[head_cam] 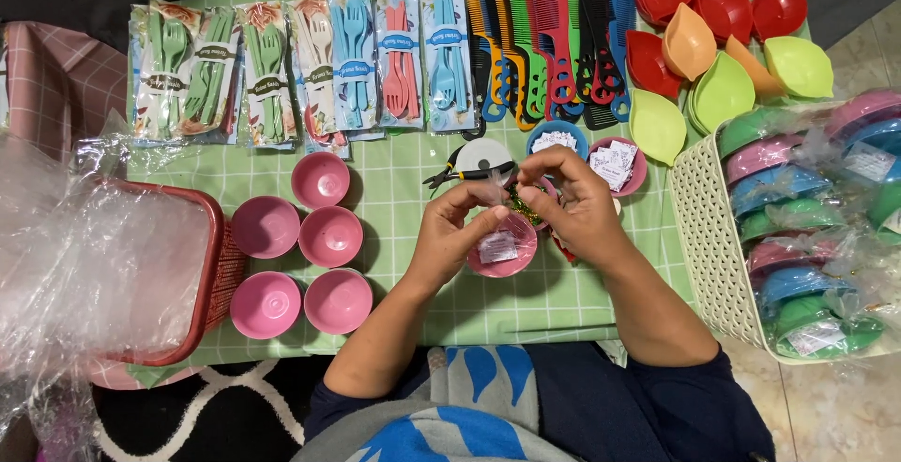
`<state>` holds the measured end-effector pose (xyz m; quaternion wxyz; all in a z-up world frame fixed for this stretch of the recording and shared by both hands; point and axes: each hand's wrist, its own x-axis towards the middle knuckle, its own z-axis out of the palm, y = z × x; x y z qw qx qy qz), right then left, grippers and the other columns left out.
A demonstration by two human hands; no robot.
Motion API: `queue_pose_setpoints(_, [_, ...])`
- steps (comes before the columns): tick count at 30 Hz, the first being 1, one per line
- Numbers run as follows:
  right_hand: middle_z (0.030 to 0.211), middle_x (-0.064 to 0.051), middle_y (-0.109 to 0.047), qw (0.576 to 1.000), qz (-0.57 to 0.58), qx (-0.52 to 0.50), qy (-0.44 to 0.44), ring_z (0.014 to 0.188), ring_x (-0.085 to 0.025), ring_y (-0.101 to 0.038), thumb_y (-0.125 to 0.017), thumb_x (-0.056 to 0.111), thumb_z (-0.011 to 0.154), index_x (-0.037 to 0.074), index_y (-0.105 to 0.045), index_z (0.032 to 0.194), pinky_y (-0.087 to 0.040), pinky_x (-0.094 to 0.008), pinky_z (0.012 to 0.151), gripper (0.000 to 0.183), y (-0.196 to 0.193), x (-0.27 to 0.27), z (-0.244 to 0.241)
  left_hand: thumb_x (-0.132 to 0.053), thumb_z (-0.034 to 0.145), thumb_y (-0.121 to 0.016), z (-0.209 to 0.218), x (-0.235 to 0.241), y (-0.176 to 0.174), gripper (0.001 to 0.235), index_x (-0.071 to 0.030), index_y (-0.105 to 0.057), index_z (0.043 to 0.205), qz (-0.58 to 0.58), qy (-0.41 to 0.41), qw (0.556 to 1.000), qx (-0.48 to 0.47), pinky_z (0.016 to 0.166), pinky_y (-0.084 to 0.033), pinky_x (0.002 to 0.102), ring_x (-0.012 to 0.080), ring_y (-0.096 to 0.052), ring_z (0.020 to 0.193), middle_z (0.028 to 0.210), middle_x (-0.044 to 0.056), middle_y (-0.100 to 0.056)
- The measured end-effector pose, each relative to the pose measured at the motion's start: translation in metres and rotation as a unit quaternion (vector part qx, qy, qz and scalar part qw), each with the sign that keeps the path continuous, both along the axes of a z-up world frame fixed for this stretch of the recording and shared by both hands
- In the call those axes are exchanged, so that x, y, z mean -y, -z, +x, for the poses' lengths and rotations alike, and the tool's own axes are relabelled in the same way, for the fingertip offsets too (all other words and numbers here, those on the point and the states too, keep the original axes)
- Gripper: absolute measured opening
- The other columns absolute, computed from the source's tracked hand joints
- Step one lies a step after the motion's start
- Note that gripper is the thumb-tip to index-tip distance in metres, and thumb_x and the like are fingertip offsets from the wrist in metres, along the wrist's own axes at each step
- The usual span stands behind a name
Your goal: The person wraps small plastic bowls in clear plastic film, places a label inside each wrap, and secures the package with a twist tie. They repeat this process for a pink bowl and then a blue bowl, placing the finished packages into a basket.
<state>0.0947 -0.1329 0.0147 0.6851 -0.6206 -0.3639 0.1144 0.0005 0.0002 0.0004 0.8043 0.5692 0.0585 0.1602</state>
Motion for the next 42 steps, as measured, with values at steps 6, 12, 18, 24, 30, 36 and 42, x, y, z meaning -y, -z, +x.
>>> queue_pose_setpoints(6, [0.094,-0.012,-0.058,0.997,-0.061,0.039,-0.038,0.088,-0.017,-0.052,-0.069,0.012,0.076,-0.001,-0.061,0.105,-0.041,-0.033,0.082,0.033,-0.004,-0.003,-0.001,-0.006,0.073,-0.071,0.001,0.004,0.007,0.027,-0.003,-0.061,0.097,0.058,0.018,0.998,-0.015,0.083,-0.043,0.030,0.0098,-0.053,0.082,0.077,0.003,-0.060])
queue_pose_setpoints(12, [0.074,-0.010,-0.059,0.999,-0.021,0.024,0.026,0.071,-0.016,-0.054,-0.068,0.003,0.078,-0.002,-0.063,0.081,-0.043,-0.028,0.072,0.008,0.001,0.001,0.000,-0.009,0.074,-0.071,-0.001,0.008,0.000,0.031,-0.003,-0.056,0.100,0.114,-0.012,0.993,-0.017,0.083,-0.042,0.033,0.0130,-0.053,0.080,0.078,0.010,-0.062])
queue_pose_setpoints(18, [0.070,-0.011,-0.058,0.991,0.002,0.109,0.081,0.066,-0.020,-0.054,-0.070,0.000,0.076,-0.002,-0.063,0.077,-0.043,-0.030,0.067,0.007,0.001,-0.003,-0.005,-0.010,0.073,-0.071,0.002,0.011,0.007,0.020,-0.007,-0.062,0.091,0.212,-0.046,0.976,0.029,0.078,-0.046,0.034,0.0220,-0.060,0.075,0.072,0.007,-0.063])
queue_pose_setpoints(24, [0.067,-0.011,-0.058,0.979,0.028,0.169,0.114,0.063,-0.022,-0.054,-0.070,0.000,0.076,-0.003,-0.064,0.077,-0.044,-0.031,0.064,0.007,-0.008,-0.007,-0.009,-0.011,0.076,-0.069,0.002,0.008,0.005,0.016,-0.007,-0.065,0.091,0.241,-0.038,0.968,0.052,0.076,-0.046,0.034,0.0236,-0.059,0.074,0.072,0.009,-0.060])
queue_pose_setpoints(30, [0.075,-0.013,-0.057,0.985,0.022,0.136,0.106,0.071,-0.023,-0.053,-0.066,0.006,0.082,-0.003,-0.060,0.086,-0.043,-0.033,0.069,0.011,0.004,-0.007,-0.007,-0.011,0.079,-0.065,-0.002,0.008,0.000,0.013,-0.004,-0.063,0.091,0.222,-0.078,0.969,0.075,0.078,-0.044,0.036,0.0260,-0.058,0.081,0.083,0.011,-0.061])
queue_pose_setpoints(36, [0.113,-0.034,-0.043,0.994,-0.099,0.028,-0.047,0.099,-0.050,-0.050,-0.047,0.039,0.089,-0.005,-0.028,0.129,-0.040,-0.063,0.082,0.062,0.000,-0.021,-0.027,-0.011,0.086,-0.058,-0.004,-0.002,0.011,0.009,-0.005,-0.061,0.092,0.155,-0.173,0.970,0.073,0.076,-0.040,0.027,0.0118,-0.046,0.077,0.080,0.005,-0.055])
queue_pose_setpoints(42, [0.093,-0.016,-0.064,0.992,-0.088,0.074,0.041,0.090,-0.028,-0.062,-0.043,0.020,0.094,0.000,-0.054,0.111,-0.046,-0.041,0.082,0.029,0.018,-0.022,-0.030,-0.011,0.089,-0.053,0.000,0.003,0.018,0.021,0.000,-0.059,0.106,0.125,-0.157,0.973,0.117,0.091,-0.038,0.035,0.0183,-0.052,0.100,0.101,0.012,-0.060])
